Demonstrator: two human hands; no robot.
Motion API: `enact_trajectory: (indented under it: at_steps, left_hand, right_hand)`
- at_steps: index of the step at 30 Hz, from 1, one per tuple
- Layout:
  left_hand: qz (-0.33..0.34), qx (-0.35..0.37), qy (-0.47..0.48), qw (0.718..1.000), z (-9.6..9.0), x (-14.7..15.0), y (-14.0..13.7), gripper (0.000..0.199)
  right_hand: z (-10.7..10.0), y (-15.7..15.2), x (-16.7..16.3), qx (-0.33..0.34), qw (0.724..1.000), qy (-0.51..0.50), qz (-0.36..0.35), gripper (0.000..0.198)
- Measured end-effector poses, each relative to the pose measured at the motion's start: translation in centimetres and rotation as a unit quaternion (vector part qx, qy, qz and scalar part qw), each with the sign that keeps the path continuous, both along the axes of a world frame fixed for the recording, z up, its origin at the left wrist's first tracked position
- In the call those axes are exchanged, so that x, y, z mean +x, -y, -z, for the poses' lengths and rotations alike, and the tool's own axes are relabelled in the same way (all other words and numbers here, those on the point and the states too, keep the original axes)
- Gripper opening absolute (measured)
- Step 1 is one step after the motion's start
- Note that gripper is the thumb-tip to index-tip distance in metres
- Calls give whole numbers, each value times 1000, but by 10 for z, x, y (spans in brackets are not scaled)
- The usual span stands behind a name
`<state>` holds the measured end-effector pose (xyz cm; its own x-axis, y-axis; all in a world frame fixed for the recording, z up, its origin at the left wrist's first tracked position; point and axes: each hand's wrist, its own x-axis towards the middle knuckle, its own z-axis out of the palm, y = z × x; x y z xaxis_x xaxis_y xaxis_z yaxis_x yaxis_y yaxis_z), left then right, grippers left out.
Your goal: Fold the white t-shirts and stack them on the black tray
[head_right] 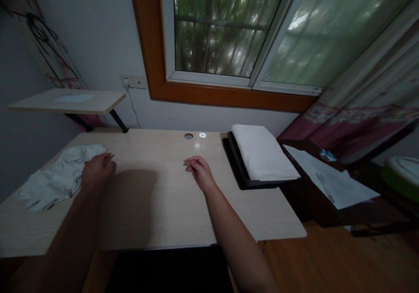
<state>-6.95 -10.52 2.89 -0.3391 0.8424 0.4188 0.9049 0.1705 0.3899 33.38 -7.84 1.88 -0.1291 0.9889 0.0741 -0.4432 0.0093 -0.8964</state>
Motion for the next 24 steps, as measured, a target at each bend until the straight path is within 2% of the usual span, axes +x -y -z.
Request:
enact_trajectory:
  at_steps: [3,6,12,17,20,22,24]
  left_hand:
    - [-64,12,-9,998,4,-3,1,50]
    - [-67,31,0,997,6,-5,2,55]
    - [27,11,36,999,7,3,-3,52]
    - [129,37,83,987,3,37,-7,44]
    - [276,38,136,951,-6,73,-2,35]
    - [402,16,186,896,-20,103,9,30]
    - [490,16,241,837,-45,136,27,26]
  right_hand:
    - [3,-1,1,1,1000,3,-3,14]
    - [4,-1,1,0,1000,5,-5,15]
    - [1,1,0,3,1000,5,-6,14]
    - [-1,1,-1,3,1000,4,-6,15]
    - [-2,1,-1,7,1000,6,-9,15]
    - [-2,1,0,7,1000,5,-13,15]
    - [-2,1,0,6,1000,4,-17,14]
